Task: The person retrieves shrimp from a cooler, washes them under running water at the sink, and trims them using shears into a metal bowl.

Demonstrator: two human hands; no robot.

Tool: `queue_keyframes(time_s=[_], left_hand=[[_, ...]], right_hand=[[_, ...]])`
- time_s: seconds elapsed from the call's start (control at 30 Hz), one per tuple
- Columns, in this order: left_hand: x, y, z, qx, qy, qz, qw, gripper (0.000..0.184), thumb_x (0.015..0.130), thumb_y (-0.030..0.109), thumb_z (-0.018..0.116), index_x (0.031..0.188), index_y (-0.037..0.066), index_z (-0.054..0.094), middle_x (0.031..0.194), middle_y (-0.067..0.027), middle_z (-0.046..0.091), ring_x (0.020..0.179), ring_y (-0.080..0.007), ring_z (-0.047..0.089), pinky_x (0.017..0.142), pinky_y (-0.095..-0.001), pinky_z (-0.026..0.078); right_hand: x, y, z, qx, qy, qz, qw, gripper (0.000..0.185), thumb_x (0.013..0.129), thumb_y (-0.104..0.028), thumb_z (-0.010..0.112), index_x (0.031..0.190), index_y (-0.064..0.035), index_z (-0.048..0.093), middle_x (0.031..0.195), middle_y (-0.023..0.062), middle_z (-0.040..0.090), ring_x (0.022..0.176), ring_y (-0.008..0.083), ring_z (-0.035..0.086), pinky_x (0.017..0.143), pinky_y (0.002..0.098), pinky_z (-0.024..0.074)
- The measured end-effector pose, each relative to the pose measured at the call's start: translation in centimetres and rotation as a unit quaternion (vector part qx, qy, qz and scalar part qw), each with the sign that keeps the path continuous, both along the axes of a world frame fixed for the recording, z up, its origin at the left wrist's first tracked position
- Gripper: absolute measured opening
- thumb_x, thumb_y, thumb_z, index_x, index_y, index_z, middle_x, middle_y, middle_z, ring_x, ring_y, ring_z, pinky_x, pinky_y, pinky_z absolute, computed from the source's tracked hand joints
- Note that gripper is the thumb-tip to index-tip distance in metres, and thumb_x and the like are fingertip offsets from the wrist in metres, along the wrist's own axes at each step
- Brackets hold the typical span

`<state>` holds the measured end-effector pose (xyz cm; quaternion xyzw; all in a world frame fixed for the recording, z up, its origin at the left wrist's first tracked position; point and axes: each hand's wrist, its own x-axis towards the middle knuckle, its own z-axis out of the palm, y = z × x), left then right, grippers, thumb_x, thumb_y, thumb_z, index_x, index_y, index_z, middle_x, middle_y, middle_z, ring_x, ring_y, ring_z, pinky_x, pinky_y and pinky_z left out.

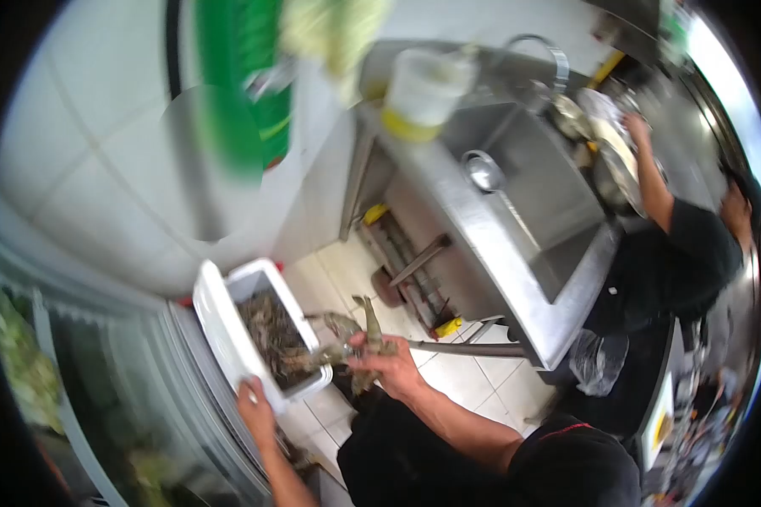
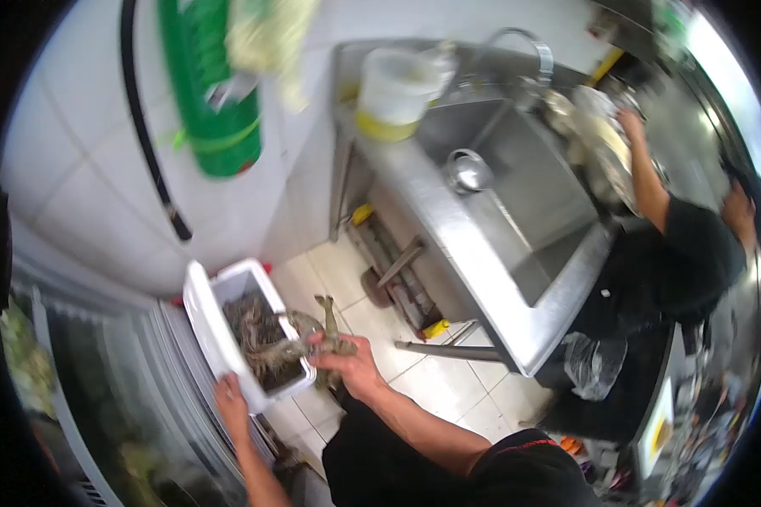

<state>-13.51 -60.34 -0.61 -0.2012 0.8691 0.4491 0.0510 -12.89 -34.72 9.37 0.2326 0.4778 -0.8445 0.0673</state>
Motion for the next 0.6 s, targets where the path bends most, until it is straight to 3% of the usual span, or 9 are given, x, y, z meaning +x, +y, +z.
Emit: queue_keyframes(time_s=[0.07,0.13,0.23,0.27,0.3,0.4,0.43,0.5,0.6], left_hand=[[2.6,5.2,3.8,0.192,0.014,-0.011,0.981,0.042,0.096,0.031,0.048,0.116,-0.005,0.058,0.114,-0.0184,0.061,0.107,-0.0238,0.056,0.092,-0.0334,0.042],[4.1,10.5,10.3,0.411,0.064,-0.066,0.907,0.038,0.097,0.025,0.045,0.123,-0.003,0.051,0.123,-0.0138,0.055,0.108,-0.0203,0.055,0.088,-0.0336,0.043],[3.3,14.8,17.5,0.183,0.27,-0.135,0.936,0.047,0.092,0.027,0.05,0.127,-0.004,0.045,0.129,-0.0165,0.05,0.111,-0.0271,0.052,0.093,-0.0375,0.039],[2.7,15.3,20.0,0.178,0.233,-0.195,0.936,0.044,0.094,0.023,0.048,0.128,-0.004,0.045,0.129,-0.0145,0.049,0.119,-0.026,0.045,0.099,-0.0361,0.033],[1.5,15.5,20.6,0.242,0.185,-0.298,0.904,0.043,0.094,0.024,0.049,0.126,-0.004,0.048,0.12,-0.0123,0.054,0.11,-0.0222,0.05,0.095,-0.032,0.037],[1.0,20.0,24.4,0.352,0.062,-0.338,0.871,0.041,0.096,0.031,0.048,0.115,-0.005,0.055,0.099,-0.0044,0.061,0.093,-0.0136,0.056,0.084,-0.0271,0.043],[0.7,21.5,24.6,0.387,0.037,-0.308,0.868,0.046,0.097,0.038,0.042,0.117,-0.001,0.055,0.098,-0.0049,0.061,0.092,-0.0151,0.058,0.083,-0.0288,0.045],[0.9,24.4,25.8,0.596,-0.093,-0.193,0.774,0.053,0.096,0.047,0.035,0.118,0.002,0.055,0.097,-0.0057,0.062,0.092,-0.0187,0.059,0.085,-0.0311,0.045],[0.5,29.7,22.2,0.625,-0.048,-0.15,0.765,0.058,0.094,0.053,0.033,0.119,0.004,0.054,0.106,-0.0085,0.059,0.1,-0.0222,0.056,0.089,-0.0336,0.044]], right_hand=[[2.5,2.2,5.4,0.048,-0.013,0.003,0.999,0.029,0.071,0.003,0.07,0.099,0.0011,0.066,0.087,0.0051,0.067,0.079,0.0109,0.061,0.072,0.0239,0.0481],[4.1,3.5,7.9,0.074,0.034,-0.01,0.997,0.027,0.071,0.001,0.071,0.098,0.0021,0.067,0.083,0.0056,0.068,0.076,0.0103,0.061,0.07,0.0237,0.0484],[5.6,5.9,12.0,0.156,0.047,0.042,0.986,0.026,0.07,-0.003,0.072,0.096,-0.001,0.07,0.082,0.0034,0.069,0.075,0.0069,0.06,0.069,0.0213,0.0479],[5.8,6.6,12.3,0.213,0.029,0.071,0.974,0.028,0.07,-0.005,0.072,0.098,-0.0047,0.07,0.08,0.0011,0.069,0.071,0.0055,0.058,0.068,0.0203,0.0473],[6.0,7.3,13.1,0.291,-0.002,0.102,0.951,0.032,0.067,-0.012,0.074,0.098,-0.0052,0.071,0.077,0.0028,0.069,0.068,0.0058,0.057,0.066,0.0211,0.0476],[5.9,9.5,17.2,0.387,0.023,0.086,0.918,0.041,0.062,-0.023,0.075,0.099,-0.0067,0.07,0.074,0.007,0.068,0.065,0.0115,0.06,0.065,0.025,0.0489],[5.6,10.4,18.4,0.393,0.0,0.083,0.916,0.044,0.061,-0.027,0.075,0.1,-0.0081,0.07,0.077,0.0092,0.068,0.067,0.0161,0.062,0.067,0.0272,0.05],[5.1,12.4,19.6,0.398,-0.017,0.073,0.914,0.048,0.06,-0.03,0.075,0.102,-0.0096,0.07,0.079,0.0115,0.069,0.069,0.0207,0.064,0.07,0.0294,0.0511],[4.4,16.1,19.8,0.414,-0.031,0.059,0.908,0.052,0.061,-0.038,0.072,0.106,-0.0124,0.069,0.091,0.0157,0.069,0.08,0.0268,0.067,0.077,0.0321,0.0522]])
